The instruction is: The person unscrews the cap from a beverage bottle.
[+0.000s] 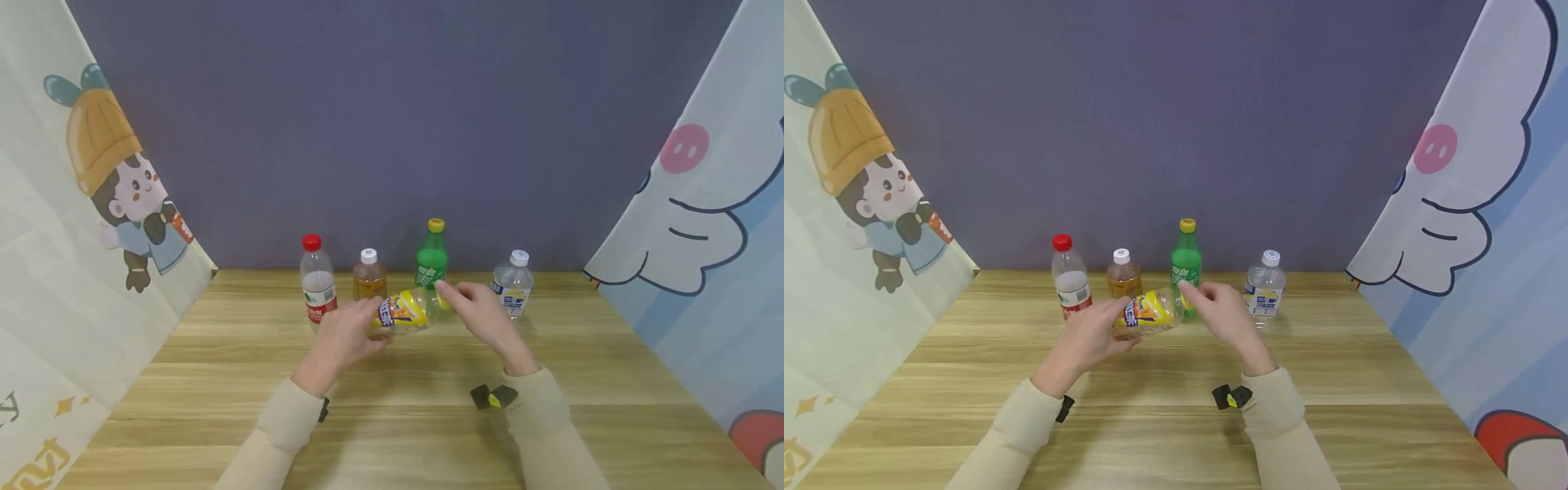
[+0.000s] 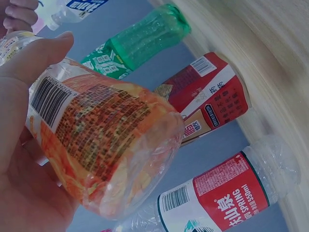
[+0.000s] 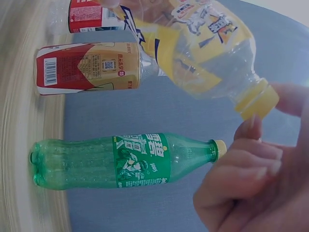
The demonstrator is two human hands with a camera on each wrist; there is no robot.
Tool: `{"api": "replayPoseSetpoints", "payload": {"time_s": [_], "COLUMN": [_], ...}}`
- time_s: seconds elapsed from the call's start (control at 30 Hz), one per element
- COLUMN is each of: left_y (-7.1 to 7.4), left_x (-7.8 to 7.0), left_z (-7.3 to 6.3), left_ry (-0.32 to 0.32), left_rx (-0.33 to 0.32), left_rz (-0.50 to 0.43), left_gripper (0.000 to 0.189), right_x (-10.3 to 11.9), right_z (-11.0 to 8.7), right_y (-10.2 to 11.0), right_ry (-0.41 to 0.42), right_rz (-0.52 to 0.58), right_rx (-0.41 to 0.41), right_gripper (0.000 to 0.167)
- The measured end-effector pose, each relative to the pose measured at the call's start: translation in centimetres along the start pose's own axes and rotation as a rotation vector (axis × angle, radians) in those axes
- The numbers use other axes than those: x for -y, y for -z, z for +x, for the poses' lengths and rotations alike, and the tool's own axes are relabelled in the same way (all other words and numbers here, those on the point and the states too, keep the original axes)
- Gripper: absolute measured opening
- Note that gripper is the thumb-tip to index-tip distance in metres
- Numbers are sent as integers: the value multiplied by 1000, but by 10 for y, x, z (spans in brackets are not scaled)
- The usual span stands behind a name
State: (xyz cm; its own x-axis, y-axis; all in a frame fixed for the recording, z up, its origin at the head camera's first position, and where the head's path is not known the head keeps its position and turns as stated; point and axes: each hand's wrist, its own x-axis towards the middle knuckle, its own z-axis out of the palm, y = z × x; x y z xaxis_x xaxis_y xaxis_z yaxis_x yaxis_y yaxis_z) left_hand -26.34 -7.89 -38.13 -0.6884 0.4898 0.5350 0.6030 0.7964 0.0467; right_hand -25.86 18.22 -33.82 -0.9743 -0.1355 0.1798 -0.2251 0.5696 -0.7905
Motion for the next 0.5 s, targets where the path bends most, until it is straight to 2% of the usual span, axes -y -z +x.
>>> {"api": "replayPoseSetpoints", "payload": {"time_s": [0.17,0.3,0.5], "left_y": [1,0,0], "left_x": [1,2,1], "left_z": [-1,-1,-1], "left_ry": [-13,-28,-34], "left_rx": [-11,-21,-32], "left_rz": [14,25,24], "left_gripper": [61,61,61], "right_x": [2,1,0], "right_z": [0,0,1], "right_y": [-1,-3,-3], "right_ry": [-67,-107,-86], "right_rz": [-11,-18,-36], "right_rx": [-22,-7,2], "right_gripper": [68,69,63]}}
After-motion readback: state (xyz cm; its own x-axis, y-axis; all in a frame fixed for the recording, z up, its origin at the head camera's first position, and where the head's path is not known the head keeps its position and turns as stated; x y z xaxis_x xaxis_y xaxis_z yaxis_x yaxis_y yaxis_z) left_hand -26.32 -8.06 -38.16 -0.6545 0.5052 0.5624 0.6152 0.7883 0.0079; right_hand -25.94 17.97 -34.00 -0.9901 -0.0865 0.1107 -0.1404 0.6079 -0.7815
